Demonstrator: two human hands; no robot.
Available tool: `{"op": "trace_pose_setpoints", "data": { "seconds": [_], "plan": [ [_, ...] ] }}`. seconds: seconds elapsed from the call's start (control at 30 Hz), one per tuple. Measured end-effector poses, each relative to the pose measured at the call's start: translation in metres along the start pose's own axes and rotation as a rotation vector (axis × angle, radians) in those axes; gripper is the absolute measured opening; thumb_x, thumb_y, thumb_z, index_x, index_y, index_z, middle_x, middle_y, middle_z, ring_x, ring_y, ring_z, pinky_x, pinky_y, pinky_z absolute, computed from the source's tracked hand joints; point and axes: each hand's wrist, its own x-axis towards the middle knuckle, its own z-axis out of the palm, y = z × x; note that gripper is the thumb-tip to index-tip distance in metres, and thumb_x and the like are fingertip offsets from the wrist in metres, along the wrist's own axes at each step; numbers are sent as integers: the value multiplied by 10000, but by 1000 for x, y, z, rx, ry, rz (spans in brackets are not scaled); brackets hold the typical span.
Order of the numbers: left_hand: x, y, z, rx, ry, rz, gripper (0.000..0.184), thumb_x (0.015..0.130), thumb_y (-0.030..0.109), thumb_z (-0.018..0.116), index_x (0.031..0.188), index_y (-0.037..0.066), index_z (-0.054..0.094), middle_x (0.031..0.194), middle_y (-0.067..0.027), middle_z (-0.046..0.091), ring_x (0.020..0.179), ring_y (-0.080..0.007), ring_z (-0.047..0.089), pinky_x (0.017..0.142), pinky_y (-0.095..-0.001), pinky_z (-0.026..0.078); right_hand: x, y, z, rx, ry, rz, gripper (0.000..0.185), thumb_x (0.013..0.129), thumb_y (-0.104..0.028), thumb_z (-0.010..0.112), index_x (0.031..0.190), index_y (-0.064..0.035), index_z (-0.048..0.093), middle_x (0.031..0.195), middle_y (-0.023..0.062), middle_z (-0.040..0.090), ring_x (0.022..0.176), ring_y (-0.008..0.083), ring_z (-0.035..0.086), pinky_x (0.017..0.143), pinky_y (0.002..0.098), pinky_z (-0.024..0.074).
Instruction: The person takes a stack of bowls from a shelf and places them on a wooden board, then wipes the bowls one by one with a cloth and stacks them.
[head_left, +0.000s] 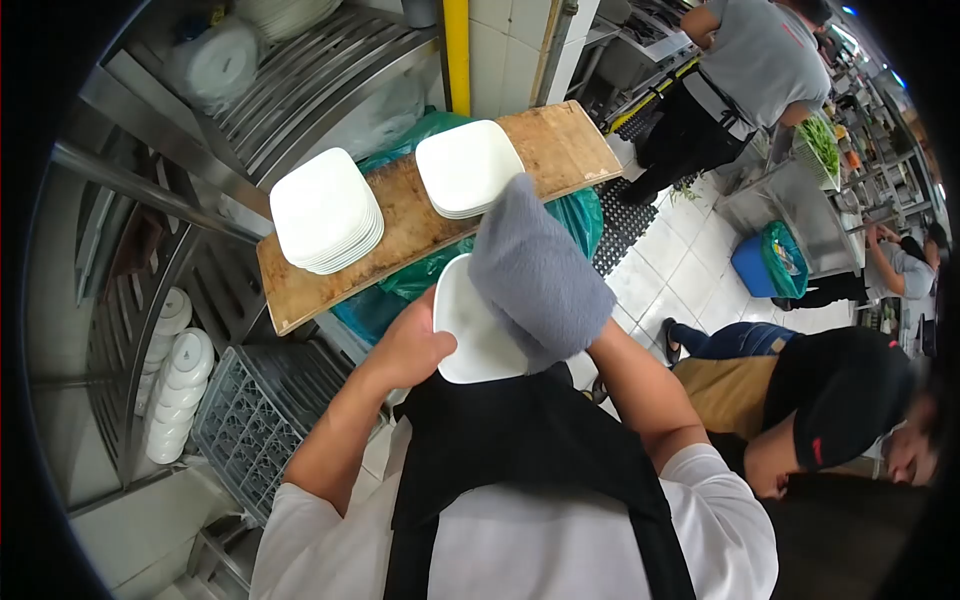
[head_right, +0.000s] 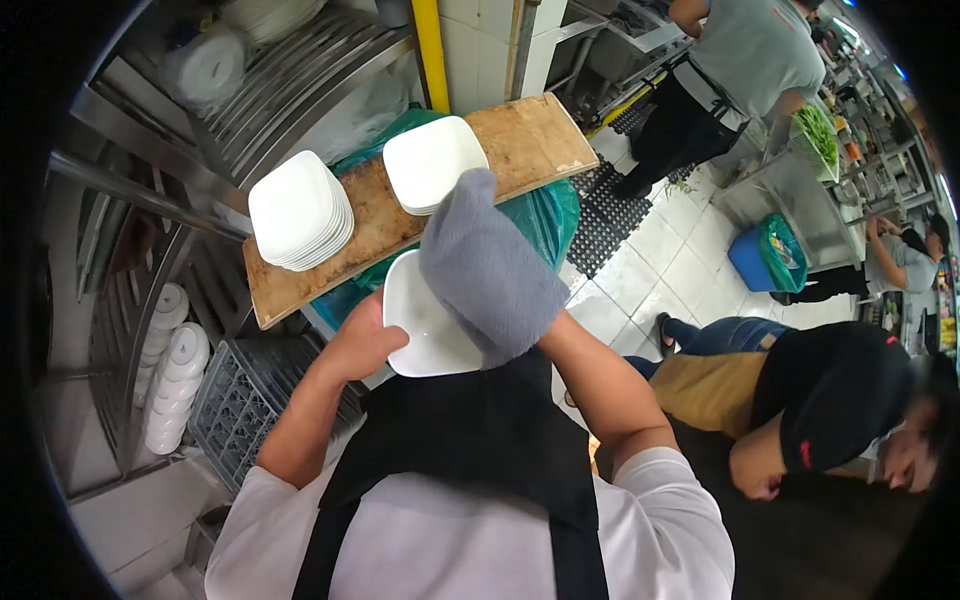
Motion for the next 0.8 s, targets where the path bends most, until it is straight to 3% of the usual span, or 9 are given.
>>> {"op": "trace_pose_setpoints", "data": {
  "seconds": [0.07,0.13,0.17,0.27,0.33,0.43,0.63,0.7,0.8],
  "plan": [
    [6,-6,-8,69,27,21,635,691,-35,478,1326,-27,466,1185,-85,601,1088,-153,563,972,-284,423,4,-3,10,415,184,126,453,917,-190,578,1315,10,491,1290,163,536,1196,282,503,1038,372,393],
    [4,-4,-13,1,12,-1,625,690,-36,476,1316,-30,474,1175,-86,606,1076,-148,568,961,-285,433,12,-3,7,412,352,210,450,911,-213,584,1293,14,512,1262,177,552,1165,307,522,1015,393,416],
    [2,-3,-15,-33,5,-14,621,690,-36,476,1311,-31,478,1170,-86,608,1070,-145,571,955,-285,439,15,2,-4,143,382,219,463,920,-219,593,1315,3,497,1282,164,542,1169,293,518,1020,385,417],
    [-7,-22,-13,-244,168,-74,554,720,-21,509,1274,-57,504,1145,-115,623,1040,-181,596,931,-299,457,-1,40,-27,1058,641,358,536,858,-214,674,1313,0,489,1215,157,562,1117,283,531,989,362,427],
    [-2,-29,-17,-336,285,-44,505,751,-4,521,1253,-67,517,1133,-126,627,1025,-189,600,917,-301,460,5,-56,-108,-110,471,280,496,818,-218,690,1219,4,501,1074,109,598,974,202,573,884,314,461],
    [16,-25,-20,-436,425,80,433,800,33,538,1221,-69,539,1120,-130,630,1001,-187,603,884,-304,470,-20,-51,-109,1115,819,334,258,963,-219,542,1139,-30,530,911,34,580,805,136,549,752,264,470],
    [99,-16,-41,-291,632,276,358,865,117,550,1177,-57,572,1065,-127,648,975,-179,607,872,-306,462,-40,-44,-86,1089,750,468,230,1014,-258,505,1075,-44,565,869,30,591,794,122,556,725,265,483],
    [120,-14,-48,-89,712,274,394,892,190,567,1201,-54,549,1051,-155,649,833,-196,647,682,-302,520,-41,-54,-80,724,609,377,311,894,-159,618,1159,-31,520,1013,58,606,936,164,581,863,274,467],
    [133,5,-46,-16,764,192,448,906,266,579,1216,-54,525,1022,-170,659,621,-220,653,408,-299,488,-53,-59,-72,852,560,468,451,780,-153,691,1170,-27,504,1029,77,599,941,191,577,879,289,458]
  ]
}}
